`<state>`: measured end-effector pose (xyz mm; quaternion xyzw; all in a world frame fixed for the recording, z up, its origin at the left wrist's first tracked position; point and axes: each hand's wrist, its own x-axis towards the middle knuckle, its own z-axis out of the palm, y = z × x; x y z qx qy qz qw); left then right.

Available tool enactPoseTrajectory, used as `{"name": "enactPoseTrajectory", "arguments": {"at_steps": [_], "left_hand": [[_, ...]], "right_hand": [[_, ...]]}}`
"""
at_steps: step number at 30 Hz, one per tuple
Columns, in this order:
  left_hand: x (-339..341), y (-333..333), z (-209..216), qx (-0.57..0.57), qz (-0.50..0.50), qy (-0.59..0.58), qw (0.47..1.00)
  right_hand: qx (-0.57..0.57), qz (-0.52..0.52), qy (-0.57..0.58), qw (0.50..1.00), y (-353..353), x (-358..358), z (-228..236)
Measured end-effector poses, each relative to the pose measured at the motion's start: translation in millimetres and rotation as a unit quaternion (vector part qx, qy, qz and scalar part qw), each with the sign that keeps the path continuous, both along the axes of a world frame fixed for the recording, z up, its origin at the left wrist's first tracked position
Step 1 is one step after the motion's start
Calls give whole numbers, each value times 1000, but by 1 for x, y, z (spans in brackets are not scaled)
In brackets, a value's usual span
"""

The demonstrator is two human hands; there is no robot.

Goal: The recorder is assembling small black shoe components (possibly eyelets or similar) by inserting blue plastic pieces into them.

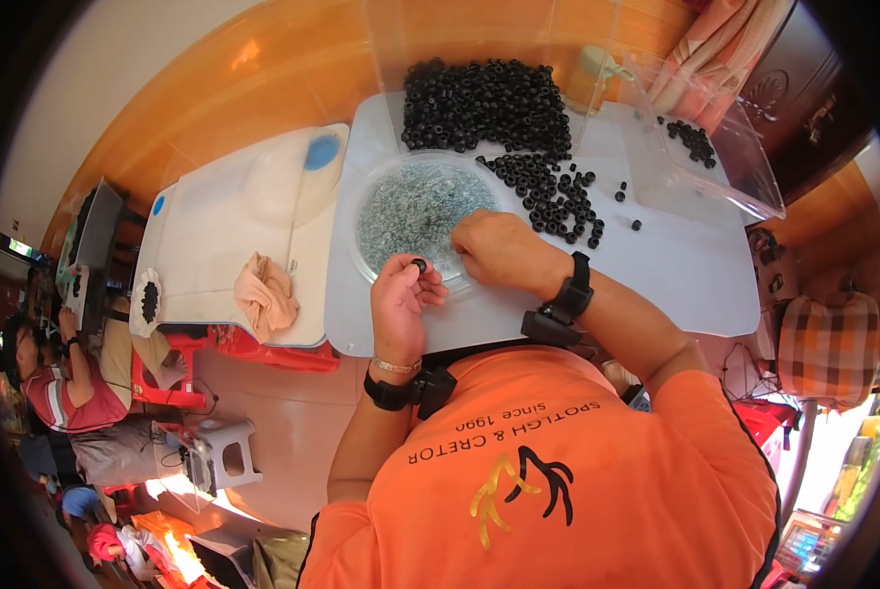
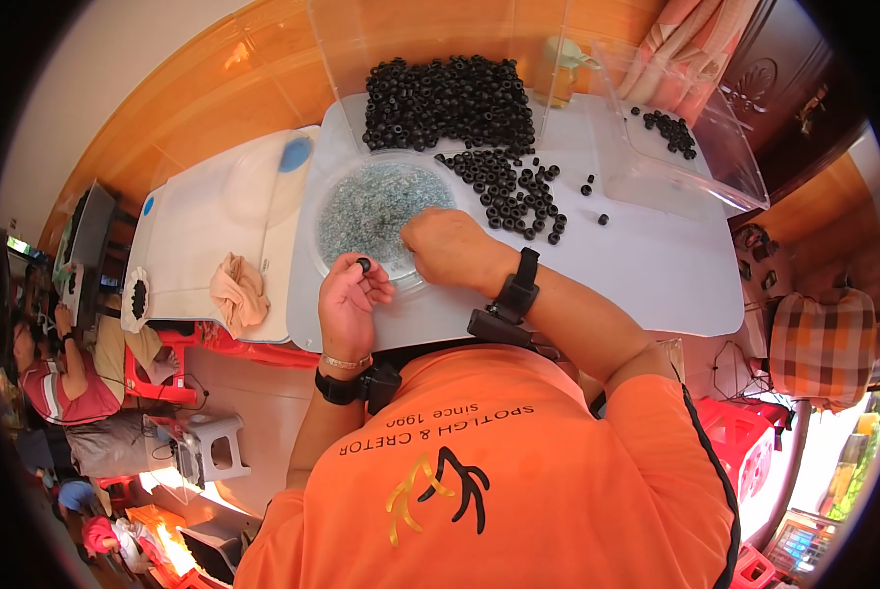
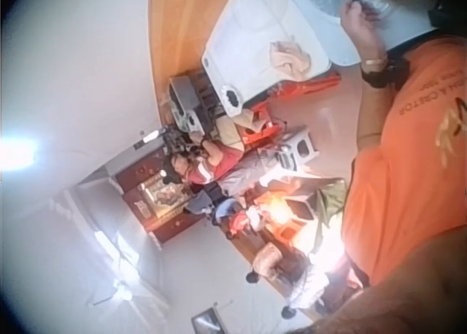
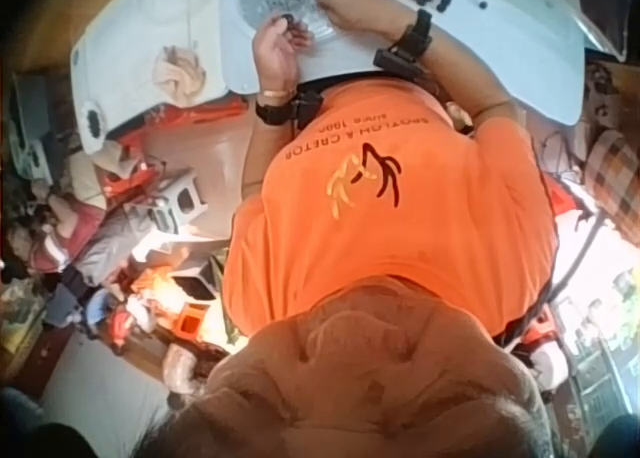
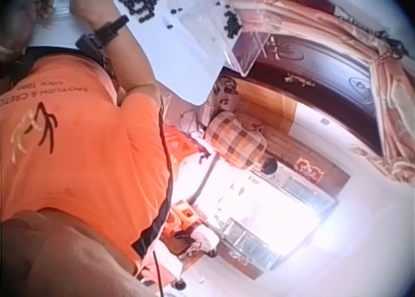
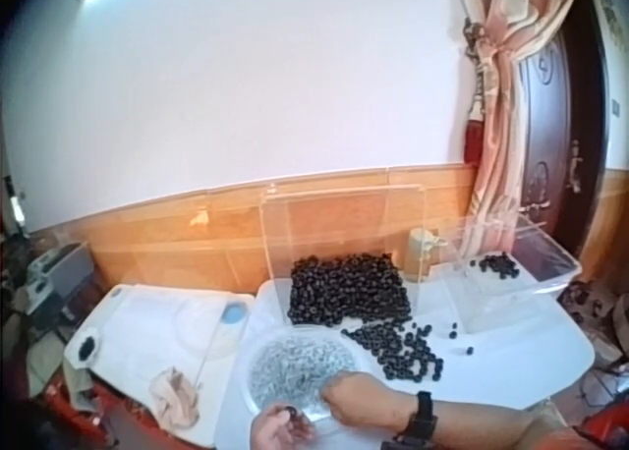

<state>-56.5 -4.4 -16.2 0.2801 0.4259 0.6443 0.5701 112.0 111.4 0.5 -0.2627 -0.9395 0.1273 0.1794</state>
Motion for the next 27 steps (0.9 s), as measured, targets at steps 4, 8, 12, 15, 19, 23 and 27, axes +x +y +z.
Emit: {"name": "enactPoseTrajectory", "arguments": {"at_steps": [4,8,12,15,19,23,27], "left_hand": [[1,0,3,-1,-5,10,1000],[5,5,10,8,-35,74,997],[10,13,15,0,-98,158,983],[11,16,16,7,-129,127,983],[12,17,14,43,-116,49,991],[12,18,14,67,-119,-16,991],[12,17,16,47,-117,3,992]], "right_hand": [[-62,-7,70,996,0,10,14],[-54,11,101,993,-1,15,25],[-5,50,81,995,-8,15,33],[-5,42,76,996,-13,18,37],[-130,22,138,982,-16,20,38],[-261,-28,182,948,-16,20,40],[-236,-38,211,948,-14,28,49]]}}
